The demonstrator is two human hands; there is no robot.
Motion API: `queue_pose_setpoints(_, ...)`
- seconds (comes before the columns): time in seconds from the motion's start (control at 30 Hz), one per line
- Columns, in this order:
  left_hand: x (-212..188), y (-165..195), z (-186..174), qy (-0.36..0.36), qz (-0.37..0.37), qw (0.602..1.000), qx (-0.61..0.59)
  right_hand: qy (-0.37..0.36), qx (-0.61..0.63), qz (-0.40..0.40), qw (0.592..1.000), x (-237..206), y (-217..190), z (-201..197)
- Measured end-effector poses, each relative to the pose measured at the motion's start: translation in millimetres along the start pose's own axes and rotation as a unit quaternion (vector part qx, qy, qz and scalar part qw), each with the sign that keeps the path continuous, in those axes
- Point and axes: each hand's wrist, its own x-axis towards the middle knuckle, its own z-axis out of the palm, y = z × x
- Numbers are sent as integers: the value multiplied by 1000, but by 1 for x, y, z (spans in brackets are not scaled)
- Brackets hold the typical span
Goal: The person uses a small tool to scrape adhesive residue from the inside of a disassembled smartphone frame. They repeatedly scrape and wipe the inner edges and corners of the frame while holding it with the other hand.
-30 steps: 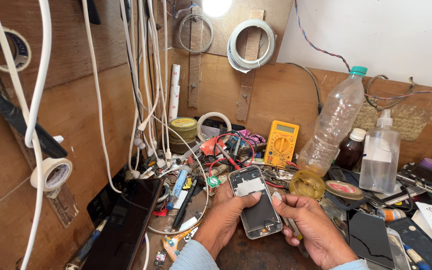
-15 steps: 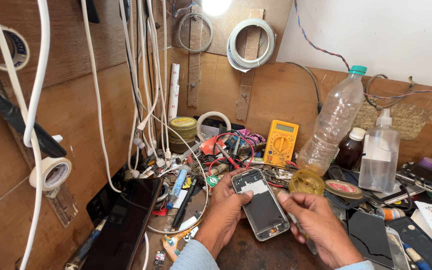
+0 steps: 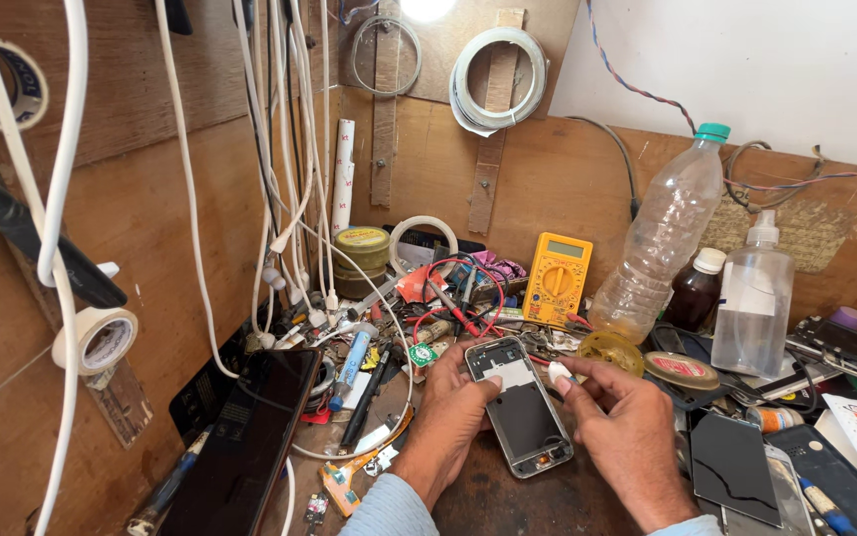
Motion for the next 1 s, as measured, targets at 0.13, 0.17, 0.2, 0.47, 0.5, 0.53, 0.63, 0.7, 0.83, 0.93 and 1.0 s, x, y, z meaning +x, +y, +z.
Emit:
queue_pose_setpoints(0.13, -2, -1, 0, -6, 23, 1000, 5, 14, -78, -70, 994, -4, -3, 1)
queue_pose_setpoints(0.17, -2, -1, 0, -9, 23, 1000, 11, 8, -87, -56, 995, -4, -4, 0)
queue_pose_setpoints(0.2, -2, -1, 0, -12, 23, 1000, 15, 2, -96, -43, 994, -5, -5, 0)
queue_pose_setpoints(0.47, -1, -4, 1, -13, 41, 999, 15, 3, -109, -74, 991, -11, -19, 0)
queue_pose_setpoints(0.5, -1, -4, 0, -11, 39, 999, 16, 2, -114, -76, 991, -12, -21, 0)
queue_pose_setpoints(0.53, -1, -5, 0, -10, 39, 999, 19, 0, -125, -65, 990, -14, -23, 0)
queue_pose_setpoints(0.63, -1, -4, 1, -10, 37, 999, 24, 1, -156, -50, 986, -16, -27, 1)
queue_pose_setpoints(0.7, -2, -3, 1, -6, 30, 999, 22, 7, -173, -57, 983, -17, -28, 2)
queue_pose_setpoints(0.83, -2, -4, 1, -15, 38, 999, 20, 31, -131, -116, 984, -17, -26, 3)
queue_pose_setpoints(0.93, -2, -5, 1, -15, 40, 999, 17, 24, -137, -106, 985, -17, -24, 2)
queue_pose_setpoints(1.0, -2, -4, 1, -8, 37, 999, 19, 17, -137, -93, 986, -17, -25, 2)
